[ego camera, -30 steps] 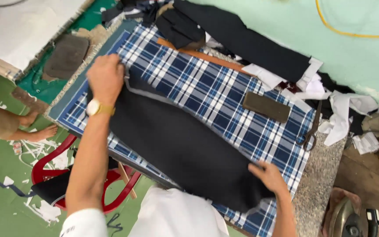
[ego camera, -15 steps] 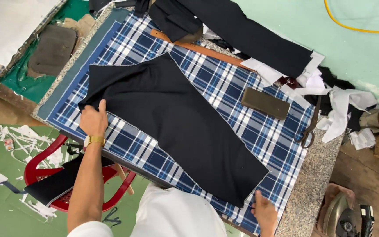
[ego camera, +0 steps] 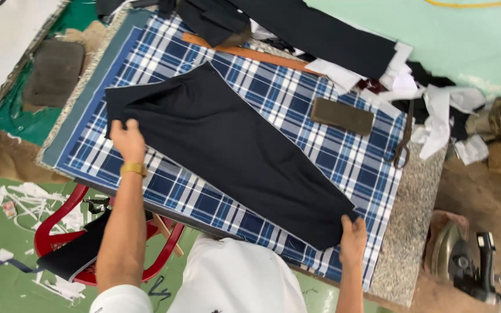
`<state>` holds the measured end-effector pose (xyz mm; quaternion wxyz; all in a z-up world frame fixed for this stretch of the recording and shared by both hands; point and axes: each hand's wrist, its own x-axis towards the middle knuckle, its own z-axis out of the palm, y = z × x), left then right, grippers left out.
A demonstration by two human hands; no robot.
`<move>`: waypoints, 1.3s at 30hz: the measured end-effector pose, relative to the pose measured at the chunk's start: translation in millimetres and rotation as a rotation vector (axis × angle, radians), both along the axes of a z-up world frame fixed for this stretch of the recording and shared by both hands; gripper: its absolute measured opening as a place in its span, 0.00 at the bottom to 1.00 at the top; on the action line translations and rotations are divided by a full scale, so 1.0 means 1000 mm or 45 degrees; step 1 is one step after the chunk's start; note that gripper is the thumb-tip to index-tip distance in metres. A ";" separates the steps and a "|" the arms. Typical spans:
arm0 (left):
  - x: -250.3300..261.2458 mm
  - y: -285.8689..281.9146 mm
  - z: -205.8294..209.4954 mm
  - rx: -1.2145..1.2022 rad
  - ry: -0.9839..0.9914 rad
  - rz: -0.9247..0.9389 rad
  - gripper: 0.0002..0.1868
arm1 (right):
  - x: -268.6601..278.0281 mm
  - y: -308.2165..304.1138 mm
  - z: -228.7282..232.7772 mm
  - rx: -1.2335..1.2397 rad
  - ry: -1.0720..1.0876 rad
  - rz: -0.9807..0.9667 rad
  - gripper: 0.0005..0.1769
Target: The person irons a black garment on a plaid-covered table. They repeatedly fold, unfold, and press the fabric with a steam iron, using a wooden block to press curved areas.
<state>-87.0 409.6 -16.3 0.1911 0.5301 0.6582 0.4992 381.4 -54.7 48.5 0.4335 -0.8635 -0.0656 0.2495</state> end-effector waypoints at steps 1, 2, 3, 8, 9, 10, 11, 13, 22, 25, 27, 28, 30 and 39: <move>0.002 0.015 0.003 0.000 0.005 -0.020 0.13 | 0.018 0.006 -0.015 0.000 0.005 -0.020 0.21; 0.004 0.030 0.006 -0.132 -0.291 0.032 0.08 | 0.037 0.012 -0.030 0.062 -0.113 0.005 0.21; 0.007 0.044 0.008 -0.268 -0.583 0.086 0.10 | 0.055 0.016 -0.046 0.122 -0.229 0.029 0.32; 0.034 0.100 0.113 -0.175 -0.880 -0.176 0.15 | 0.087 0.096 0.069 0.478 -0.484 0.107 0.22; 0.039 0.105 0.140 -0.120 -0.918 -0.262 0.20 | 0.093 0.105 0.096 0.464 -0.649 0.194 0.10; 0.034 0.110 0.152 -0.128 -0.915 -0.281 0.20 | 0.092 0.108 0.116 0.459 -0.651 0.175 0.10; 0.027 0.113 0.162 -0.015 -0.881 -0.352 0.23 | 0.090 0.111 0.135 0.467 -0.645 0.170 0.11; 0.016 0.106 0.182 0.090 -0.847 -0.433 0.26 | 0.088 0.113 0.154 0.470 -0.640 0.155 0.12; -0.006 0.051 0.126 0.015 -0.465 -0.267 0.15 | 0.082 0.093 0.059 0.387 -0.362 0.154 0.10; -0.028 0.034 0.057 0.010 -0.238 -0.219 0.19 | 0.076 0.073 -0.005 0.150 -0.387 0.300 0.09; -0.037 0.017 0.030 -0.087 -0.063 -0.109 0.15 | 0.075 0.061 -0.047 0.114 -0.323 0.312 0.10; -0.041 0.003 0.026 -0.081 -0.064 -0.086 0.15 | 0.067 0.056 -0.043 0.122 -0.323 0.334 0.10; -0.048 -0.020 0.018 -0.174 -0.202 -0.083 0.13 | 0.047 0.043 -0.033 -0.034 -0.248 0.297 0.15; -0.076 -0.108 0.062 -0.440 -0.041 0.009 0.11 | 0.001 -0.010 0.007 -0.280 -0.121 0.221 0.16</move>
